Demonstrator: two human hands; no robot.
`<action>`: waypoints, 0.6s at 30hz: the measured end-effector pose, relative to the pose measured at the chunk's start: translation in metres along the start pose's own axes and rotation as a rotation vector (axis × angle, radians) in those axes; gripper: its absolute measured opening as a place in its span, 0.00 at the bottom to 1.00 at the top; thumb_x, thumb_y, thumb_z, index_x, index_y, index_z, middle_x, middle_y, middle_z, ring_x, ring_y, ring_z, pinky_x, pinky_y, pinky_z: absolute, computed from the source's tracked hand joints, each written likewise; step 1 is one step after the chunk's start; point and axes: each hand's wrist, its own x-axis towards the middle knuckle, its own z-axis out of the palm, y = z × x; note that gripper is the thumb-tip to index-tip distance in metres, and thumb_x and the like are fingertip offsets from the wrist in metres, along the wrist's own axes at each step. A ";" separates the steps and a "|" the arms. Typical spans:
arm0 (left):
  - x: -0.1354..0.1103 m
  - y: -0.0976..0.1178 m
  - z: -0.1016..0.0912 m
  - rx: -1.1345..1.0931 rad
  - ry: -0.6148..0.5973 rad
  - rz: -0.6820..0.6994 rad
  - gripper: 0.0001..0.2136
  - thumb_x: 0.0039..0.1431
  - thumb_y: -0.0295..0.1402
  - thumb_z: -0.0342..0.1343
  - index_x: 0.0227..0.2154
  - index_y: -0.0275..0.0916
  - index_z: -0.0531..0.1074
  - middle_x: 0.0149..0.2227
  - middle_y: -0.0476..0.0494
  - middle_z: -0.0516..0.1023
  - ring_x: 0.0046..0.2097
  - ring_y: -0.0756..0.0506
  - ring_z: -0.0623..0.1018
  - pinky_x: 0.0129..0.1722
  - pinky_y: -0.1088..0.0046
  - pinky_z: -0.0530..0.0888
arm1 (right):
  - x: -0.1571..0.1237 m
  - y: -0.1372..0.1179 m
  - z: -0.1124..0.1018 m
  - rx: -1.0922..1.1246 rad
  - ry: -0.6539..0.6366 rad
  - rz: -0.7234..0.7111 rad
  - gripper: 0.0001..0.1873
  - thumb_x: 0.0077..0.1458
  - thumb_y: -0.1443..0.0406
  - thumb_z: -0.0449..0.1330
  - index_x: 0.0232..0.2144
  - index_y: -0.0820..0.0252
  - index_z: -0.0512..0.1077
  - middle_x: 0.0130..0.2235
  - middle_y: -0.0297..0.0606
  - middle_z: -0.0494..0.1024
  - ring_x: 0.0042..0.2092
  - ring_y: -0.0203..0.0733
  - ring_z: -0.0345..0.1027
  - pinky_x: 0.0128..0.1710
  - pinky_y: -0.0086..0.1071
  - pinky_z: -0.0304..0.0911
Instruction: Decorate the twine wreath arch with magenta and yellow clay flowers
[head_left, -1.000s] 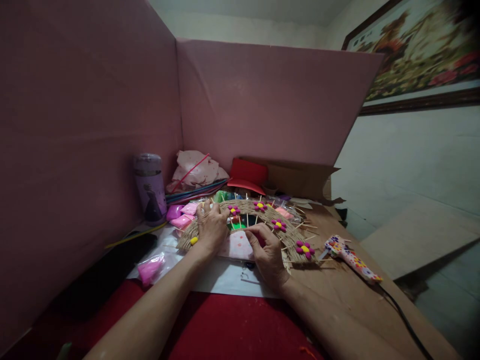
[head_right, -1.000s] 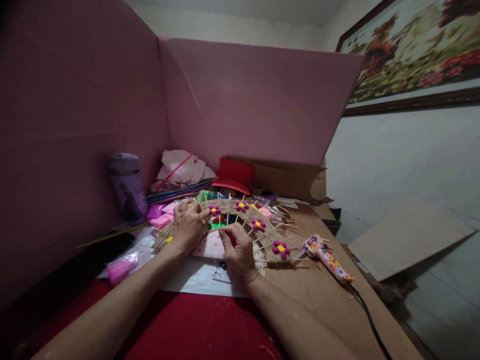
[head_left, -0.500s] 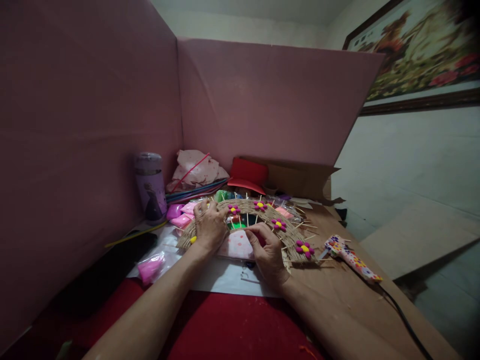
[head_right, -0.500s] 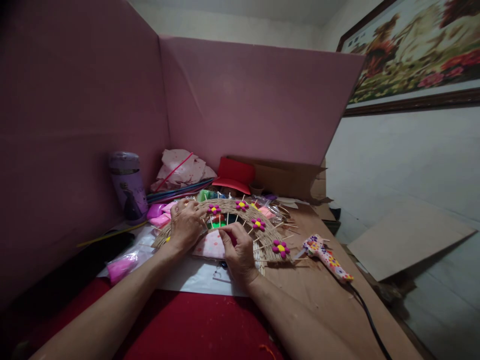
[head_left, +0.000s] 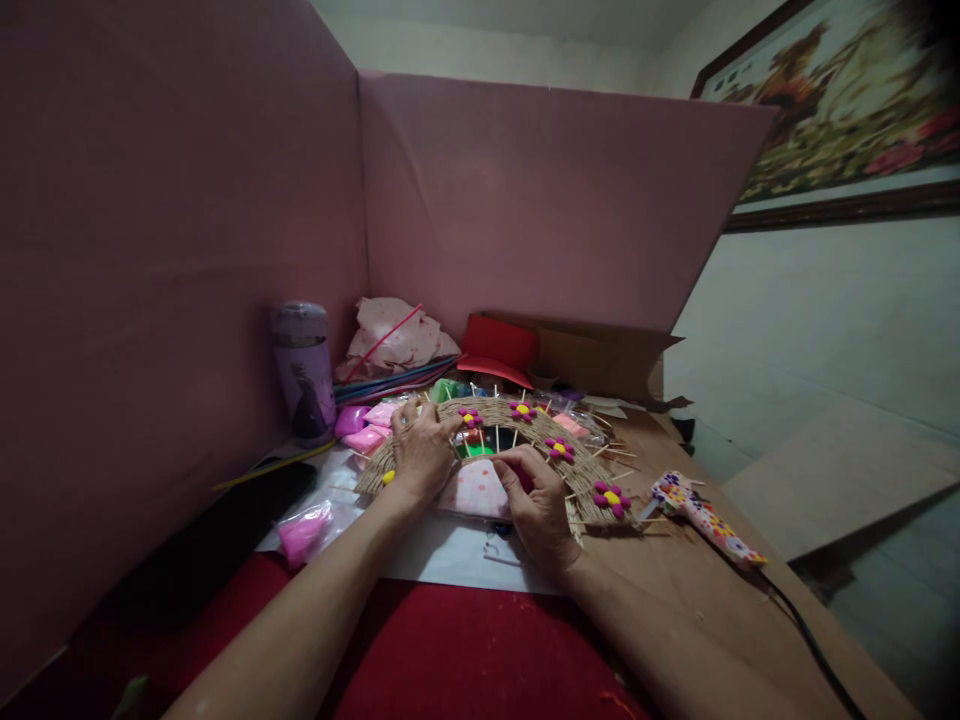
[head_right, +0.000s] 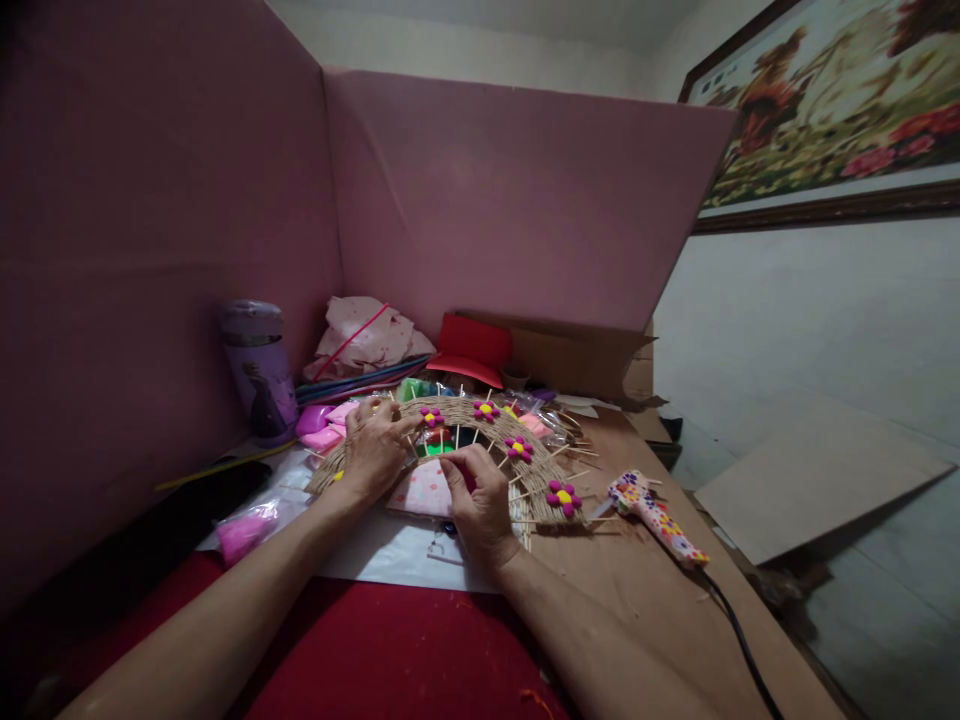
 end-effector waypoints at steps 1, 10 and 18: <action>0.000 0.000 0.000 -0.004 0.007 -0.012 0.13 0.56 0.31 0.50 0.40 0.51 0.75 0.43 0.41 0.73 0.51 0.36 0.61 0.48 0.55 0.57 | 0.000 0.000 0.000 -0.001 0.002 0.000 0.06 0.57 0.66 0.55 0.31 0.57 0.72 0.31 0.35 0.70 0.35 0.38 0.65 0.35 0.31 0.59; 0.000 -0.001 0.000 -0.013 -0.018 -0.012 0.12 0.56 0.32 0.49 0.37 0.50 0.77 0.42 0.40 0.73 0.51 0.35 0.61 0.48 0.54 0.57 | 0.000 -0.001 0.000 0.012 0.001 -0.009 0.06 0.57 0.67 0.55 0.31 0.57 0.73 0.31 0.35 0.71 0.35 0.38 0.65 0.35 0.31 0.59; 0.000 -0.001 0.005 -0.020 0.005 -0.018 0.11 0.55 0.31 0.51 0.34 0.48 0.78 0.40 0.40 0.73 0.51 0.36 0.61 0.49 0.54 0.57 | 0.001 -0.001 0.000 0.000 0.003 -0.002 0.06 0.57 0.66 0.55 0.31 0.57 0.72 0.31 0.34 0.70 0.34 0.38 0.65 0.35 0.31 0.59</action>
